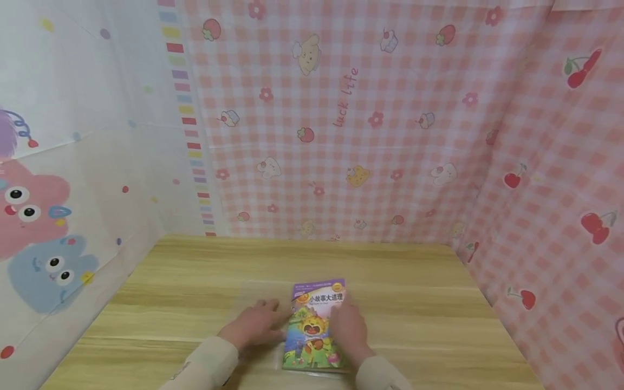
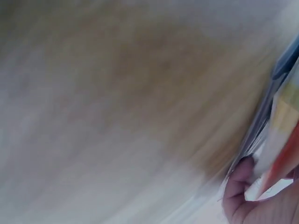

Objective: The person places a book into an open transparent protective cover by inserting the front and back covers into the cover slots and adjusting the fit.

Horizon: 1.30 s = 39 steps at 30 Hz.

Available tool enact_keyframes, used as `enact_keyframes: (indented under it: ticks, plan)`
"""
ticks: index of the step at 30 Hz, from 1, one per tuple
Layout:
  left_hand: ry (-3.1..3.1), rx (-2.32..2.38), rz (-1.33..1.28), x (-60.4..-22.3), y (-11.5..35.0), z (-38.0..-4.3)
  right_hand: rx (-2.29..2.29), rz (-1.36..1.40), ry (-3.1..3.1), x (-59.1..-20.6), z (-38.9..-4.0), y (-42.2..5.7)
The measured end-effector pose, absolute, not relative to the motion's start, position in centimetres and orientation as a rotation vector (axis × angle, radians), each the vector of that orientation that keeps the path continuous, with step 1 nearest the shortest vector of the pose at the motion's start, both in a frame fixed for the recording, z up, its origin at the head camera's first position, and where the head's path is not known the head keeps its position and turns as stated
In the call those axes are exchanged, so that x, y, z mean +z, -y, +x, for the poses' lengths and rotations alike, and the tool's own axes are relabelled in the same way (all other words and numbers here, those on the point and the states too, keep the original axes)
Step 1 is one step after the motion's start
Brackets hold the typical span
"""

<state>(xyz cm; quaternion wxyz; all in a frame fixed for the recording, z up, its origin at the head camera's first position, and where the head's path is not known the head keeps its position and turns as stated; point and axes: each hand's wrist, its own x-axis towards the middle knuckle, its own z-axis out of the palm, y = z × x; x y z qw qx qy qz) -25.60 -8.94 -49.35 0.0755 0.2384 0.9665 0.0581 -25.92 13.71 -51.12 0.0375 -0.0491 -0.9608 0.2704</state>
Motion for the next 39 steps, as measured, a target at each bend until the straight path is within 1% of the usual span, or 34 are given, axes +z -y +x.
enact_keyframes:
  ticks: [7, 11, 16, 21, 26, 29, 33, 35, 39]
  plan:
    - [-2.862, 0.208, 0.661, -48.9, 8.6, -25.7, 0.698, -0.141, 2.901, -50.1, -25.6, -13.8]
    - [-2.854, 0.224, 0.642, -49.0, 8.6, -25.7, 0.916, -0.17, 2.805, -49.6, -25.9, -14.3]
    - [-2.861, 0.233, 0.644, -49.0, 8.7, -25.8, 1.249, -0.284, 2.716, -49.0, -26.0, -14.6]
    - [-2.873, 0.247, 0.637, -49.0, 8.8, -25.8, 1.331, -0.308, 2.656, -48.5, -26.1, -14.3]
    - [-2.859, 0.353, 0.587, -49.1, 9.0, -25.8, 1.459, -0.256, 2.535, -47.9, -26.4, -13.6]
    - [-2.88, 0.401, 0.588, -49.1, 9.4, -25.9, 1.653, -0.176, 2.428, -47.6, -26.5, -13.0]
    - [-2.925, 0.426, 0.601, -49.2, 10.0, -26.1, 1.849, 0.02, 2.331, -47.7, -26.3, -12.3]
    - [-2.936, 0.453, 0.596, -49.3, 10.3, -26.3, 1.841, 0.157, 2.332, -47.9, -26.2, -12.0]
    - [-2.947, 0.514, 0.582, -49.4, 10.9, -26.4, 1.649, 0.44, 2.415, -48.5, -25.8, -11.4]
